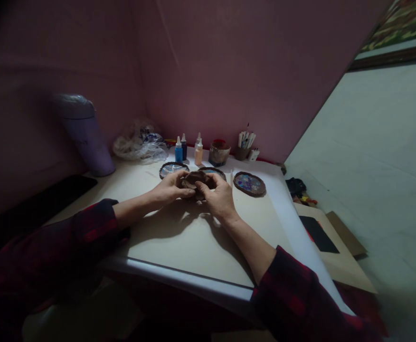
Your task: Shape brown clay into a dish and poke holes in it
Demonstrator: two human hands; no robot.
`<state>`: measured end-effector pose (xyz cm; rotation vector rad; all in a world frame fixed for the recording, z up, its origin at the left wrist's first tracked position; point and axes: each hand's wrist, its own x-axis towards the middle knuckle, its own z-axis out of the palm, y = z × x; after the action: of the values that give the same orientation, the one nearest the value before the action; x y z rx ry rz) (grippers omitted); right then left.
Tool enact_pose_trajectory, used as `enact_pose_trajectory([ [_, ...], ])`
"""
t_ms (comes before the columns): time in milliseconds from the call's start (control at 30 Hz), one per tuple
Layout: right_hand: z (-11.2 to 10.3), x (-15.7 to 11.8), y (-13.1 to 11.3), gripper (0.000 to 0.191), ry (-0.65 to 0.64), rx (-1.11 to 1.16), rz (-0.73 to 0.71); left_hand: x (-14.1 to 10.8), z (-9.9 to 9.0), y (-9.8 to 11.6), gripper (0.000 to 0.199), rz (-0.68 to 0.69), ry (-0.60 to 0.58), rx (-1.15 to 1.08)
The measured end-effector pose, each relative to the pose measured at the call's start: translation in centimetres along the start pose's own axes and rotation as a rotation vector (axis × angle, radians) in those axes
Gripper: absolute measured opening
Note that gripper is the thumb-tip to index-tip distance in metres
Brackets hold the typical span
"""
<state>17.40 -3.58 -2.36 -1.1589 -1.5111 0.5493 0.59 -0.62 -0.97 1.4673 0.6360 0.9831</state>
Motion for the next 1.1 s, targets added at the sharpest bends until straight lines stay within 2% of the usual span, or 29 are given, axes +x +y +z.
enact_pose_trajectory([
  [267, 0.0, -0.1, -0.2, 0.027, -0.01, -0.104, -0.019, 0.0, 0.0, -0.1, 0.035, 0.028, -0.024, 0.076],
  [400, -0.2, 0.0, -0.4, 0.026, 0.007, -0.097, -0.018, 0.2, -0.1, -0.6, 0.046, 0.063, 0.008, 0.028],
  [500, -0.3, 0.2, -0.3, 0.03, 0.065, -0.027, 0.047, 0.3, -0.2, -0.6, 0.059, -0.02, 0.019, -0.018],
  [700, -0.3, 0.6, 0.7, 0.036, 0.142, 0.08, 0.125, 0.6, -0.8, -0.6, 0.061, -0.237, 0.01, -0.247],
  [767, -0.3, 0.6, 0.9, 0.038, 0.139, 0.072, 0.137, 0.6, -0.8, -0.7, 0.062, -0.266, -0.037, -0.295],
  [900, -0.3, 0.5, 0.9, 0.04, 0.118, 0.08, 0.141, 0.3, -0.5, -0.8, 0.056, -0.215, -0.133, -0.197],
  [1100, -0.2, 0.3, 0.2, 0.045, 0.055, 0.105, 0.167, 0.0, 0.0, -0.7, 0.055, -0.157, -0.101, -0.115],
])
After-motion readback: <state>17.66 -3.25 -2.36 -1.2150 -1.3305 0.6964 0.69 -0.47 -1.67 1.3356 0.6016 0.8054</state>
